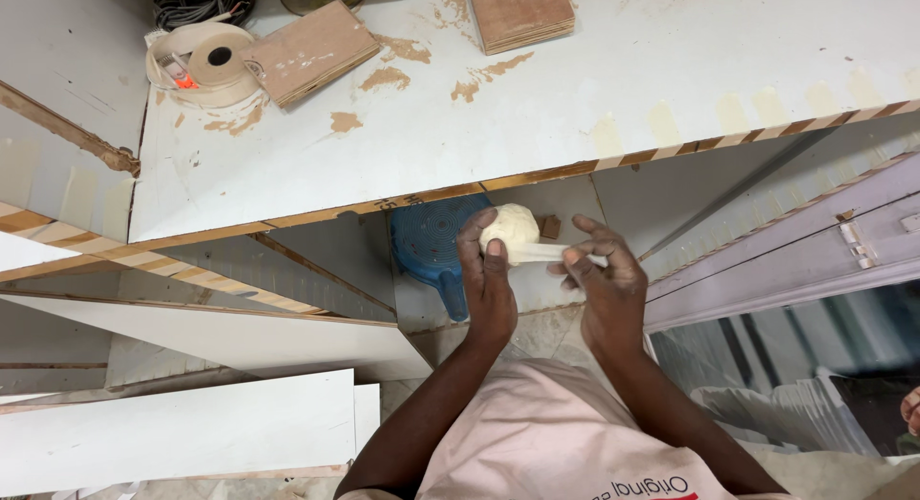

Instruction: The person holds a ball of white putty and repeatedly applies small pieces to the edge of a white wooden shelf. They smooth the putty into the seam with their fingers, working along the length of the shelf edge.

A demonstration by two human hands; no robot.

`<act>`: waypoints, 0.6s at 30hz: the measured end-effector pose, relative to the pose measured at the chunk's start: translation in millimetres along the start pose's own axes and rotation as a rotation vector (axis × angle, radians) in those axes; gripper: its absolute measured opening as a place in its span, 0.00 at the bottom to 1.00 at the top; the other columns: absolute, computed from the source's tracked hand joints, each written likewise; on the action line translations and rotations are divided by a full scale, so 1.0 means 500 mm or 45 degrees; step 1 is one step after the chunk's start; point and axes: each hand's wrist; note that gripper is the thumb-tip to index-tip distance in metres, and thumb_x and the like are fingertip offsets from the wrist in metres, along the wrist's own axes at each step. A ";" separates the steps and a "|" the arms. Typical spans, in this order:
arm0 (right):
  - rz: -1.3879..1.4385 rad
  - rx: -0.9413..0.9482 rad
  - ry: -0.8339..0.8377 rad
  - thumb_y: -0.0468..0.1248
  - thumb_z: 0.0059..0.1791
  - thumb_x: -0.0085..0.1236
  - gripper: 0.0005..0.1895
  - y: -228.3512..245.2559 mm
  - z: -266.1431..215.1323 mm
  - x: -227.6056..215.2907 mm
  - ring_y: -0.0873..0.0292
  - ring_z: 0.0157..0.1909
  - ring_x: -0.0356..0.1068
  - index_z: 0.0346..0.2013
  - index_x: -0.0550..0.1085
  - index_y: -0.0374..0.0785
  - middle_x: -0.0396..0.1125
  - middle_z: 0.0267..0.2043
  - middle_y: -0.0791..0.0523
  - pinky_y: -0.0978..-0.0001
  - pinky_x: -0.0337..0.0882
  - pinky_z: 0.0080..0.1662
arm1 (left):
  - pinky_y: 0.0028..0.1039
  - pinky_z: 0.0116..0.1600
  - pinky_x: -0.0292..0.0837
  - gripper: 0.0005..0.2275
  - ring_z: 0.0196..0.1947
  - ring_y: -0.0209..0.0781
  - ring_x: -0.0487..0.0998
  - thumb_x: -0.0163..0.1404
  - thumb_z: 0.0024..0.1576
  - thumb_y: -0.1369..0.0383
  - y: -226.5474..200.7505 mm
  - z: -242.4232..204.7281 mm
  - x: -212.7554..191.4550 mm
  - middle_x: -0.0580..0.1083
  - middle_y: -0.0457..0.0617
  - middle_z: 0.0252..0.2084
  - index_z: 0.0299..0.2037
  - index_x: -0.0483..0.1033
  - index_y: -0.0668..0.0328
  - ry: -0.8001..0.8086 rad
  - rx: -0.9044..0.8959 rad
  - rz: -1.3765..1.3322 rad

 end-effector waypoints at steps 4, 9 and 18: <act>0.024 0.110 -0.237 0.35 0.56 0.59 0.06 -0.015 0.077 -0.055 0.59 0.36 0.76 0.40 0.70 0.39 0.73 0.44 0.48 0.69 0.75 0.38 | 0.37 0.57 0.78 0.22 0.57 0.47 0.73 0.38 0.69 0.53 0.004 0.040 -0.040 0.65 0.59 0.61 0.66 0.57 0.58 -0.100 -0.183 -0.361; -0.057 0.063 0.015 0.46 0.57 0.54 0.15 -0.034 0.066 -0.074 0.53 0.48 0.76 0.50 0.67 0.38 0.72 0.52 0.46 0.63 0.76 0.46 | 0.35 0.59 0.76 0.23 0.57 0.43 0.72 0.37 0.70 0.51 0.008 0.047 -0.065 0.65 0.57 0.60 0.66 0.59 0.60 -0.015 -0.126 -0.171; -0.308 -0.364 0.456 0.61 0.47 0.65 0.49 -0.051 0.046 0.031 0.52 0.69 0.63 0.69 0.55 0.36 0.58 0.70 0.45 0.57 0.65 0.67 | 0.34 0.67 0.66 0.22 0.62 0.43 0.68 0.33 0.72 0.53 0.008 0.002 -0.006 0.65 0.57 0.63 0.67 0.61 0.62 0.092 -0.003 0.077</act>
Point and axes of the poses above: each hand's wrist, its own z-axis towards the middle knuckle, its own x-axis out of the palm, y = z × x
